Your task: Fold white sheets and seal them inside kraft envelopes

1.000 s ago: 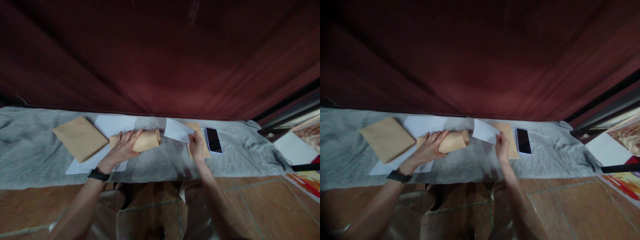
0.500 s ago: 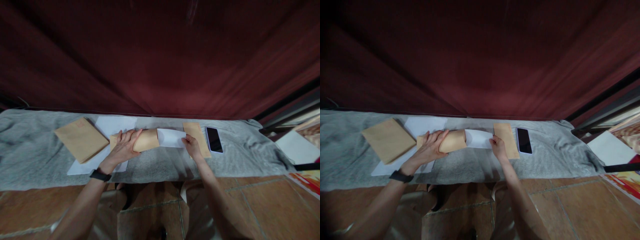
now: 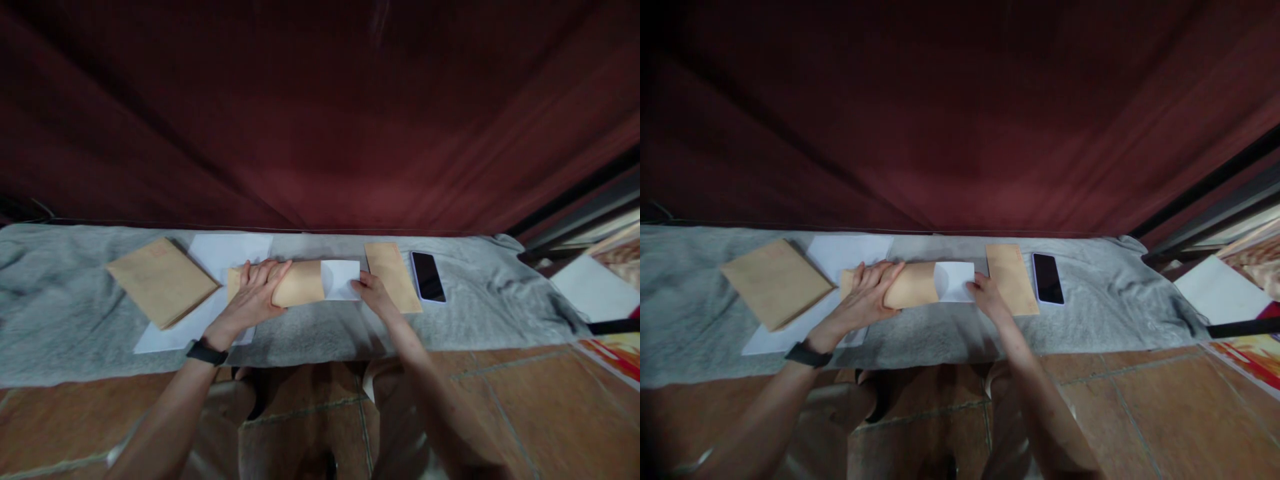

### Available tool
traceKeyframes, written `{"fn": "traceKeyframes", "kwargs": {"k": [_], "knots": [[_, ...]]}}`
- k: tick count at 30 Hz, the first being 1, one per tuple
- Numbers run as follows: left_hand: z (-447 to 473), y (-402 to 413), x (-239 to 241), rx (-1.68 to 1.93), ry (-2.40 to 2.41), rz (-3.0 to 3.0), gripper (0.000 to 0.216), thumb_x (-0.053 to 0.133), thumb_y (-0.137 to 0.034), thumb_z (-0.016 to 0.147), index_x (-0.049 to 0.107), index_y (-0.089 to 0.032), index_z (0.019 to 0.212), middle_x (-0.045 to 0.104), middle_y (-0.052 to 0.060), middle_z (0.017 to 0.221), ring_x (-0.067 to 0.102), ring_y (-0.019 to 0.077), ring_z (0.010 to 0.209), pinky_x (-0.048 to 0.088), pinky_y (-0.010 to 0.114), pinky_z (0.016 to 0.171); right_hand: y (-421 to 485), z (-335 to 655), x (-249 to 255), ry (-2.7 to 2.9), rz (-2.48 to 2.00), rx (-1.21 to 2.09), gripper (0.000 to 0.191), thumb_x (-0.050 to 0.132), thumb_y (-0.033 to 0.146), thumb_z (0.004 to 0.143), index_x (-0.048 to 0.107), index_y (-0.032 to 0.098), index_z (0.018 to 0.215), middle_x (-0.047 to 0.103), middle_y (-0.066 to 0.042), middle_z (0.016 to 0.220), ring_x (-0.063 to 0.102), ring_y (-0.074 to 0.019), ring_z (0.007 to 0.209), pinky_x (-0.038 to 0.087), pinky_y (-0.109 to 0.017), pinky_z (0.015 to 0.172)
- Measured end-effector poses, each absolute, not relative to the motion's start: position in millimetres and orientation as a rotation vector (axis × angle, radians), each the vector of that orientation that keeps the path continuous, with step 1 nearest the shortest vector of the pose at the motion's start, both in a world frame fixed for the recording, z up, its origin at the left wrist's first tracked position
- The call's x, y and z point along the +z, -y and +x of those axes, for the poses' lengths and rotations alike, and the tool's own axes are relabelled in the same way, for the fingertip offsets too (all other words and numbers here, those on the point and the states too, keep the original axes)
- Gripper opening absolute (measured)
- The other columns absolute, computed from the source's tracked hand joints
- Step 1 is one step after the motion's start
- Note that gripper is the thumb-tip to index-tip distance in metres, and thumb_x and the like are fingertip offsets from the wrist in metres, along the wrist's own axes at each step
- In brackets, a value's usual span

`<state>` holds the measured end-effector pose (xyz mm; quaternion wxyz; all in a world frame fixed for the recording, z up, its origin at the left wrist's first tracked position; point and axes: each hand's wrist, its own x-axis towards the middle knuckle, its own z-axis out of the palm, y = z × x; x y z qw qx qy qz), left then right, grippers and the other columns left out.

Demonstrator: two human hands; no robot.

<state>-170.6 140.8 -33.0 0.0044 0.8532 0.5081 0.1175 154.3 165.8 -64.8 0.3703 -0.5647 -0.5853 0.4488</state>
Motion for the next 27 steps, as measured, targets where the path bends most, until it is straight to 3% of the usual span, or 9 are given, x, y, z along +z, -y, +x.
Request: {"fn": "traceKeyframes", "kwargs": {"k": [5,9,13,20,27], "knots": [[-166.9,-141.5,-34.8,0.359,-1.576,2.690,0.108,0.074,-0.042,0.074,0.015,-0.020,0.162,0.043,0.021,0.150,0.035,0.0399,0.145,0.008,0.067,0.121,-167.9,144.5,-68.6,1.402,-1.478,0.940,0.022,0.055,0.045,0.079,0.057,0.022,0.077,0.057,0.002,0.067,0.053,-0.0155,0.067,0.043,-0.026,0.062],[-161.6,-141.7,-35.2,0.360,-1.549,2.676,0.109,0.075,-0.042,0.073,0.015,-0.021,0.162,0.041,0.021,0.151,0.035,0.0411,0.145,0.010,0.068,0.121,-166.8,141.1,-65.2,1.368,-1.448,1.091,0.032,0.057,0.054,0.076,0.056,0.023,0.070,0.047,0.005,0.059,0.043,-0.0131,0.057,0.034,-0.025,0.054],[-154.4,-141.8,-35.0,0.374,-1.515,2.667,0.108,0.075,-0.043,0.073,0.017,-0.022,0.162,0.042,0.020,0.153,0.035,0.0417,0.145,0.012,0.067,0.121,-162.9,130.2,-66.8,1.289,-1.425,1.157,0.035,0.064,0.056,0.072,0.060,0.021,0.069,0.051,0.004,0.061,0.044,-0.0124,0.057,0.034,-0.025,0.055],[-148.2,-142.4,-36.5,0.384,-1.472,2.665,0.106,0.073,-0.044,0.075,0.016,-0.023,0.162,0.042,0.020,0.153,0.035,0.0412,0.145,0.011,0.066,0.121,-159.8,114.9,-77.2,1.343,-1.385,1.198,0.027,0.062,0.043,0.078,0.065,0.020,0.064,0.059,0.003,0.060,0.052,-0.0126,0.060,0.039,-0.023,0.058],[-142.1,-142.6,-34.6,0.356,-1.447,2.683,0.108,0.074,-0.043,0.075,0.013,-0.023,0.162,0.042,0.019,0.153,0.034,0.0407,0.146,0.009,0.067,0.121,-159.3,108.5,-77.9,1.370,-1.571,1.156,0.014,0.062,0.024,0.081,0.074,0.020,0.075,0.070,0.002,0.064,0.062,-0.0139,0.060,0.044,-0.022,0.058]]}}
